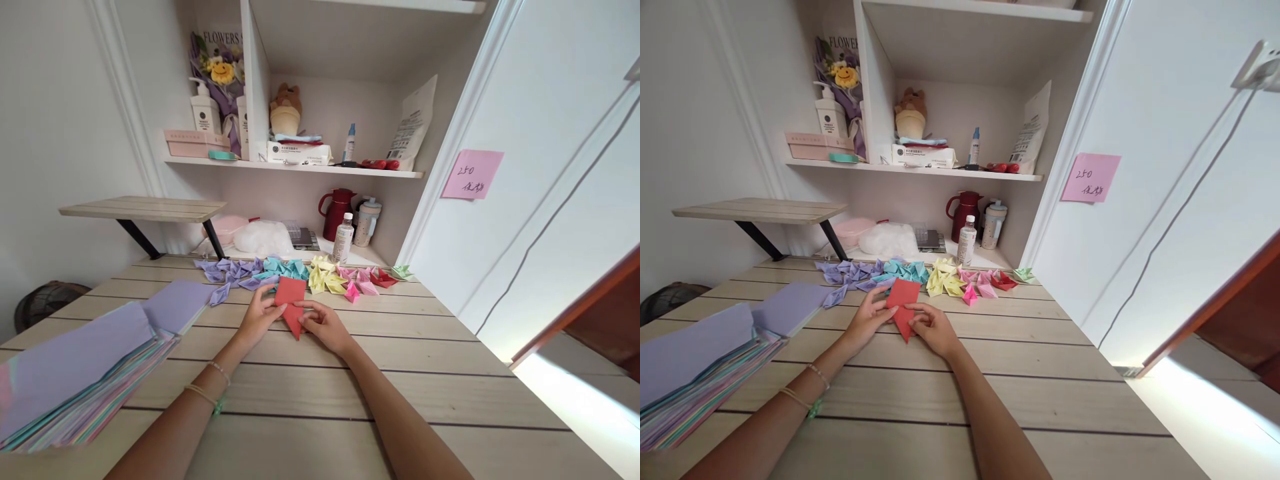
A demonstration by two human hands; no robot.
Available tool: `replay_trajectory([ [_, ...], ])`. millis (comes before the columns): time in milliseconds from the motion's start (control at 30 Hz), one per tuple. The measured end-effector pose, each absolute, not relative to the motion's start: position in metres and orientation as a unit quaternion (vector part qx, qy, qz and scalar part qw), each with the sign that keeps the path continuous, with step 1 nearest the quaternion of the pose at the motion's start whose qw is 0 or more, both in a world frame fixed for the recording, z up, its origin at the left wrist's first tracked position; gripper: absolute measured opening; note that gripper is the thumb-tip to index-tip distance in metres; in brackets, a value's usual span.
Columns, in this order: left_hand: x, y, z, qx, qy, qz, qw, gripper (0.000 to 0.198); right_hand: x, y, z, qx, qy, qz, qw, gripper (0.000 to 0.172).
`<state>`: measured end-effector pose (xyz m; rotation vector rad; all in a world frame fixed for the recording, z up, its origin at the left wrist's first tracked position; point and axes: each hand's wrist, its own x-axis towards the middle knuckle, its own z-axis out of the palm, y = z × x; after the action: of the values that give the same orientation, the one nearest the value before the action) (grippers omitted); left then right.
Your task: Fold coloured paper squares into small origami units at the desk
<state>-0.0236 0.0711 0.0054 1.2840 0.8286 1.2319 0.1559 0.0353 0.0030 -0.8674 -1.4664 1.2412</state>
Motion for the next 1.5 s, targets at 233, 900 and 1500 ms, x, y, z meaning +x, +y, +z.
replay_trajectory([
  [233, -0.0255, 0.071, 0.0075, 0.565, 0.371, 0.464, 0.572, 0.029, 0.1541, 0.04, -0.0002, -0.397, -0.509, 0.52, 0.559, 0.05],
  [900, -0.0251, 0.0744, 0.0017, 0.605, 0.376, 0.491, 0.501, 0.032, 0.1564, 0.0384, 0.0016, -0.387, -0.512, 0.523, 0.561, 0.031],
  [1500, -0.0246, 0.0708, 0.0072, 0.636, 0.365, 0.435, 0.522, 0.031, 0.1632, 0.043, -0.0001, -0.41, -0.543, 0.479, 0.553, 0.032],
])
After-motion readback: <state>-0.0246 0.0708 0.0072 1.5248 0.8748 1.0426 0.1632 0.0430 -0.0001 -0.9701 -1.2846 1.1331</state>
